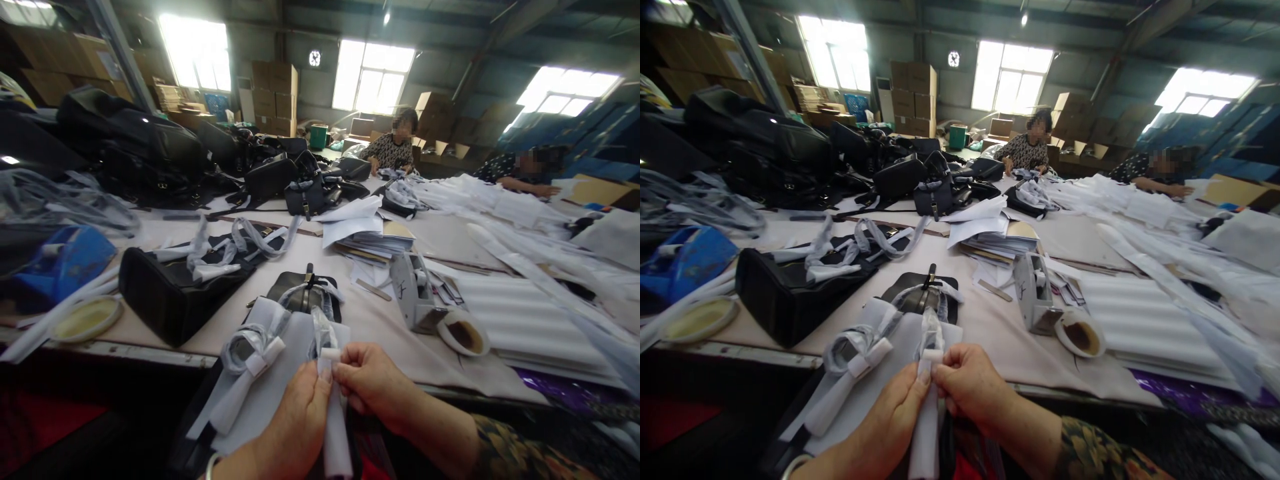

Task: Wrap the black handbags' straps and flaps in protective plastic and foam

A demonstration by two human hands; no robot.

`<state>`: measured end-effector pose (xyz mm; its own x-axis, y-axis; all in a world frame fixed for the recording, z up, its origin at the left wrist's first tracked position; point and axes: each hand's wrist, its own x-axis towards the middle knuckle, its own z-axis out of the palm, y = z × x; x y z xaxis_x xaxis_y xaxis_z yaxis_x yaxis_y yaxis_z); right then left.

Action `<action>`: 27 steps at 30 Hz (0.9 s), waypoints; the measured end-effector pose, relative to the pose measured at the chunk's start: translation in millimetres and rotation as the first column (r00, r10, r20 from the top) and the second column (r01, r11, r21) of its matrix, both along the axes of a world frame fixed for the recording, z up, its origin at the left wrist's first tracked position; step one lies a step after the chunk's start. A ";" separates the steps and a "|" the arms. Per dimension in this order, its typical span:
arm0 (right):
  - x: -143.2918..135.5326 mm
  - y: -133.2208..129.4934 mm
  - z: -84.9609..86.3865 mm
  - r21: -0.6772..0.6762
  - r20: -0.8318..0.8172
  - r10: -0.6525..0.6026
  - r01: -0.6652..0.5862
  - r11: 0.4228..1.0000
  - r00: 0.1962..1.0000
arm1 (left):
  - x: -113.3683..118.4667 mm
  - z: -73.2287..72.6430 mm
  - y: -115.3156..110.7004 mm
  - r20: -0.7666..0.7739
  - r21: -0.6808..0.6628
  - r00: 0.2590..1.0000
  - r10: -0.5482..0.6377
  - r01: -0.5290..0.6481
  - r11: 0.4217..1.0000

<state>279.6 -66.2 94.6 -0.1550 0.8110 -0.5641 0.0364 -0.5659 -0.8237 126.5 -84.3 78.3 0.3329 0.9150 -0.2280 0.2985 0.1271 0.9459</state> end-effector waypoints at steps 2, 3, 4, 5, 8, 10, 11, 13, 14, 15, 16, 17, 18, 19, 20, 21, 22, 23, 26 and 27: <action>1.4 1.0 3.2 -0.021 -0.005 0.038 -0.038 0.999 0.999 | -0.8 0.7 0.8 0.007 -0.015 1.000 0.001 -0.001 1.000; 2.4 1.3 5.6 -0.032 -0.008 0.064 -0.065 0.997 0.998 | -1.1 1.3 1.1 0.005 -0.018 1.000 0.000 0.000 1.000; 3.3 1.5 8.3 -0.047 -0.007 0.093 -0.094 0.995 0.996 | -1.1 1.9 1.3 -0.003 -0.019 1.000 0.000 0.000 1.000; 4.1 1.6 10.9 -0.058 -0.002 0.115 -0.115 0.992 0.993 | -0.8 2.1 1.4 -0.014 -0.018 1.000 0.002 -0.002 1.000; 4.0 2.2 16.2 -0.065 0.039 0.114 -0.111 0.992 0.993 | 2.2 0.2 0.8 -0.052 0.018 0.999 0.006 -0.006 1.000; 1.6 2.7 16.1 -0.056 0.095 0.078 -0.073 0.996 0.992 | 4.8 -3.0 0.0 -0.082 0.064 0.996 0.015 -0.010 0.998; 0.0 3.0 15.1 -0.052 0.107 0.060 -0.055 0.997 0.992 | 5.6 -4.6 -0.3 -0.100 0.083 0.995 0.023 -0.015 0.996; -3.3 3.2 12.4 -0.047 0.075 0.041 -0.037 0.998 0.996 | 5.2 -6.2 -0.6 -0.126 0.108 0.991 0.035 -0.022 0.994; -4.5 3.2 11.1 -0.043 0.033 0.034 -0.033 0.999 0.999 | 3.9 -5.6 -0.3 -0.129 0.110 0.991 0.035 -0.021 0.994; -5.4 3.1 9.9 -0.037 -0.012 0.028 -0.028 0.999 1.000 | 1.7 -3.8 0.2 -0.120 0.104 0.992 0.029 -0.016 0.994; -5.8 3.0 9.0 -0.030 -0.047 0.025 -0.026 0.999 0.999 | -1.0 -0.9 1.0 -0.098 0.094 0.995 0.014 -0.005 0.996; -5.8 2.9 8.3 -0.024 -0.065 0.024 -0.026 0.999 0.998 | -4.0 2.9 2.0 -0.067 0.081 0.998 -0.005 0.010 0.997; -5.6 2.9 7.8 -0.020 -0.071 0.026 -0.028 0.999 0.997 | -7.0 7.1 3.0 -0.024 0.057 0.999 -0.030 0.031 0.998; -5.3 2.9 7.4 -0.018 -0.070 0.028 -0.029 0.999 0.997 | -9.6 11.3 3.9 0.031 0.018 0.998 -0.056 0.055 0.998; -4.9 3.1 7.1 -0.015 -0.065 0.033 -0.034 0.999 0.997 | -11.5 15.0 4.7 0.093 -0.037 0.993 -0.075 0.079 0.996; -4.7 3.3 6.8 -0.014 -0.061 0.043 -0.044 0.999 0.997 | -12.7 17.6 5.3 0.155 -0.104 0.985 -0.076 0.093 0.990; -4.7 3.7 6.4 -0.014 -0.059 0.056 -0.057 0.998 0.997 | -13.0 18.9 5.7 0.213 -0.180 0.975 -0.057 0.097 0.979; -4.7 4.0 6.0 -0.013 -0.056 0.067 -0.068 0.998 0.996 | -12.7 18.8 6.0 0.262 -0.255 0.965 -0.023 0.092 0.963; -4.5 4.4 4.7 -0.003 -0.054 0.091 -0.091 0.996 0.994 | -10.1 11.7 6.9 0.338 -0.383 0.939 0.071 0.068 0.921; -3.7 4.2 4.5 -0.001 -0.052 0.092 -0.092 0.996 0.994 | -9.5 8.2 7.3 0.344 -0.398 0.935 0.086 0.062 0.915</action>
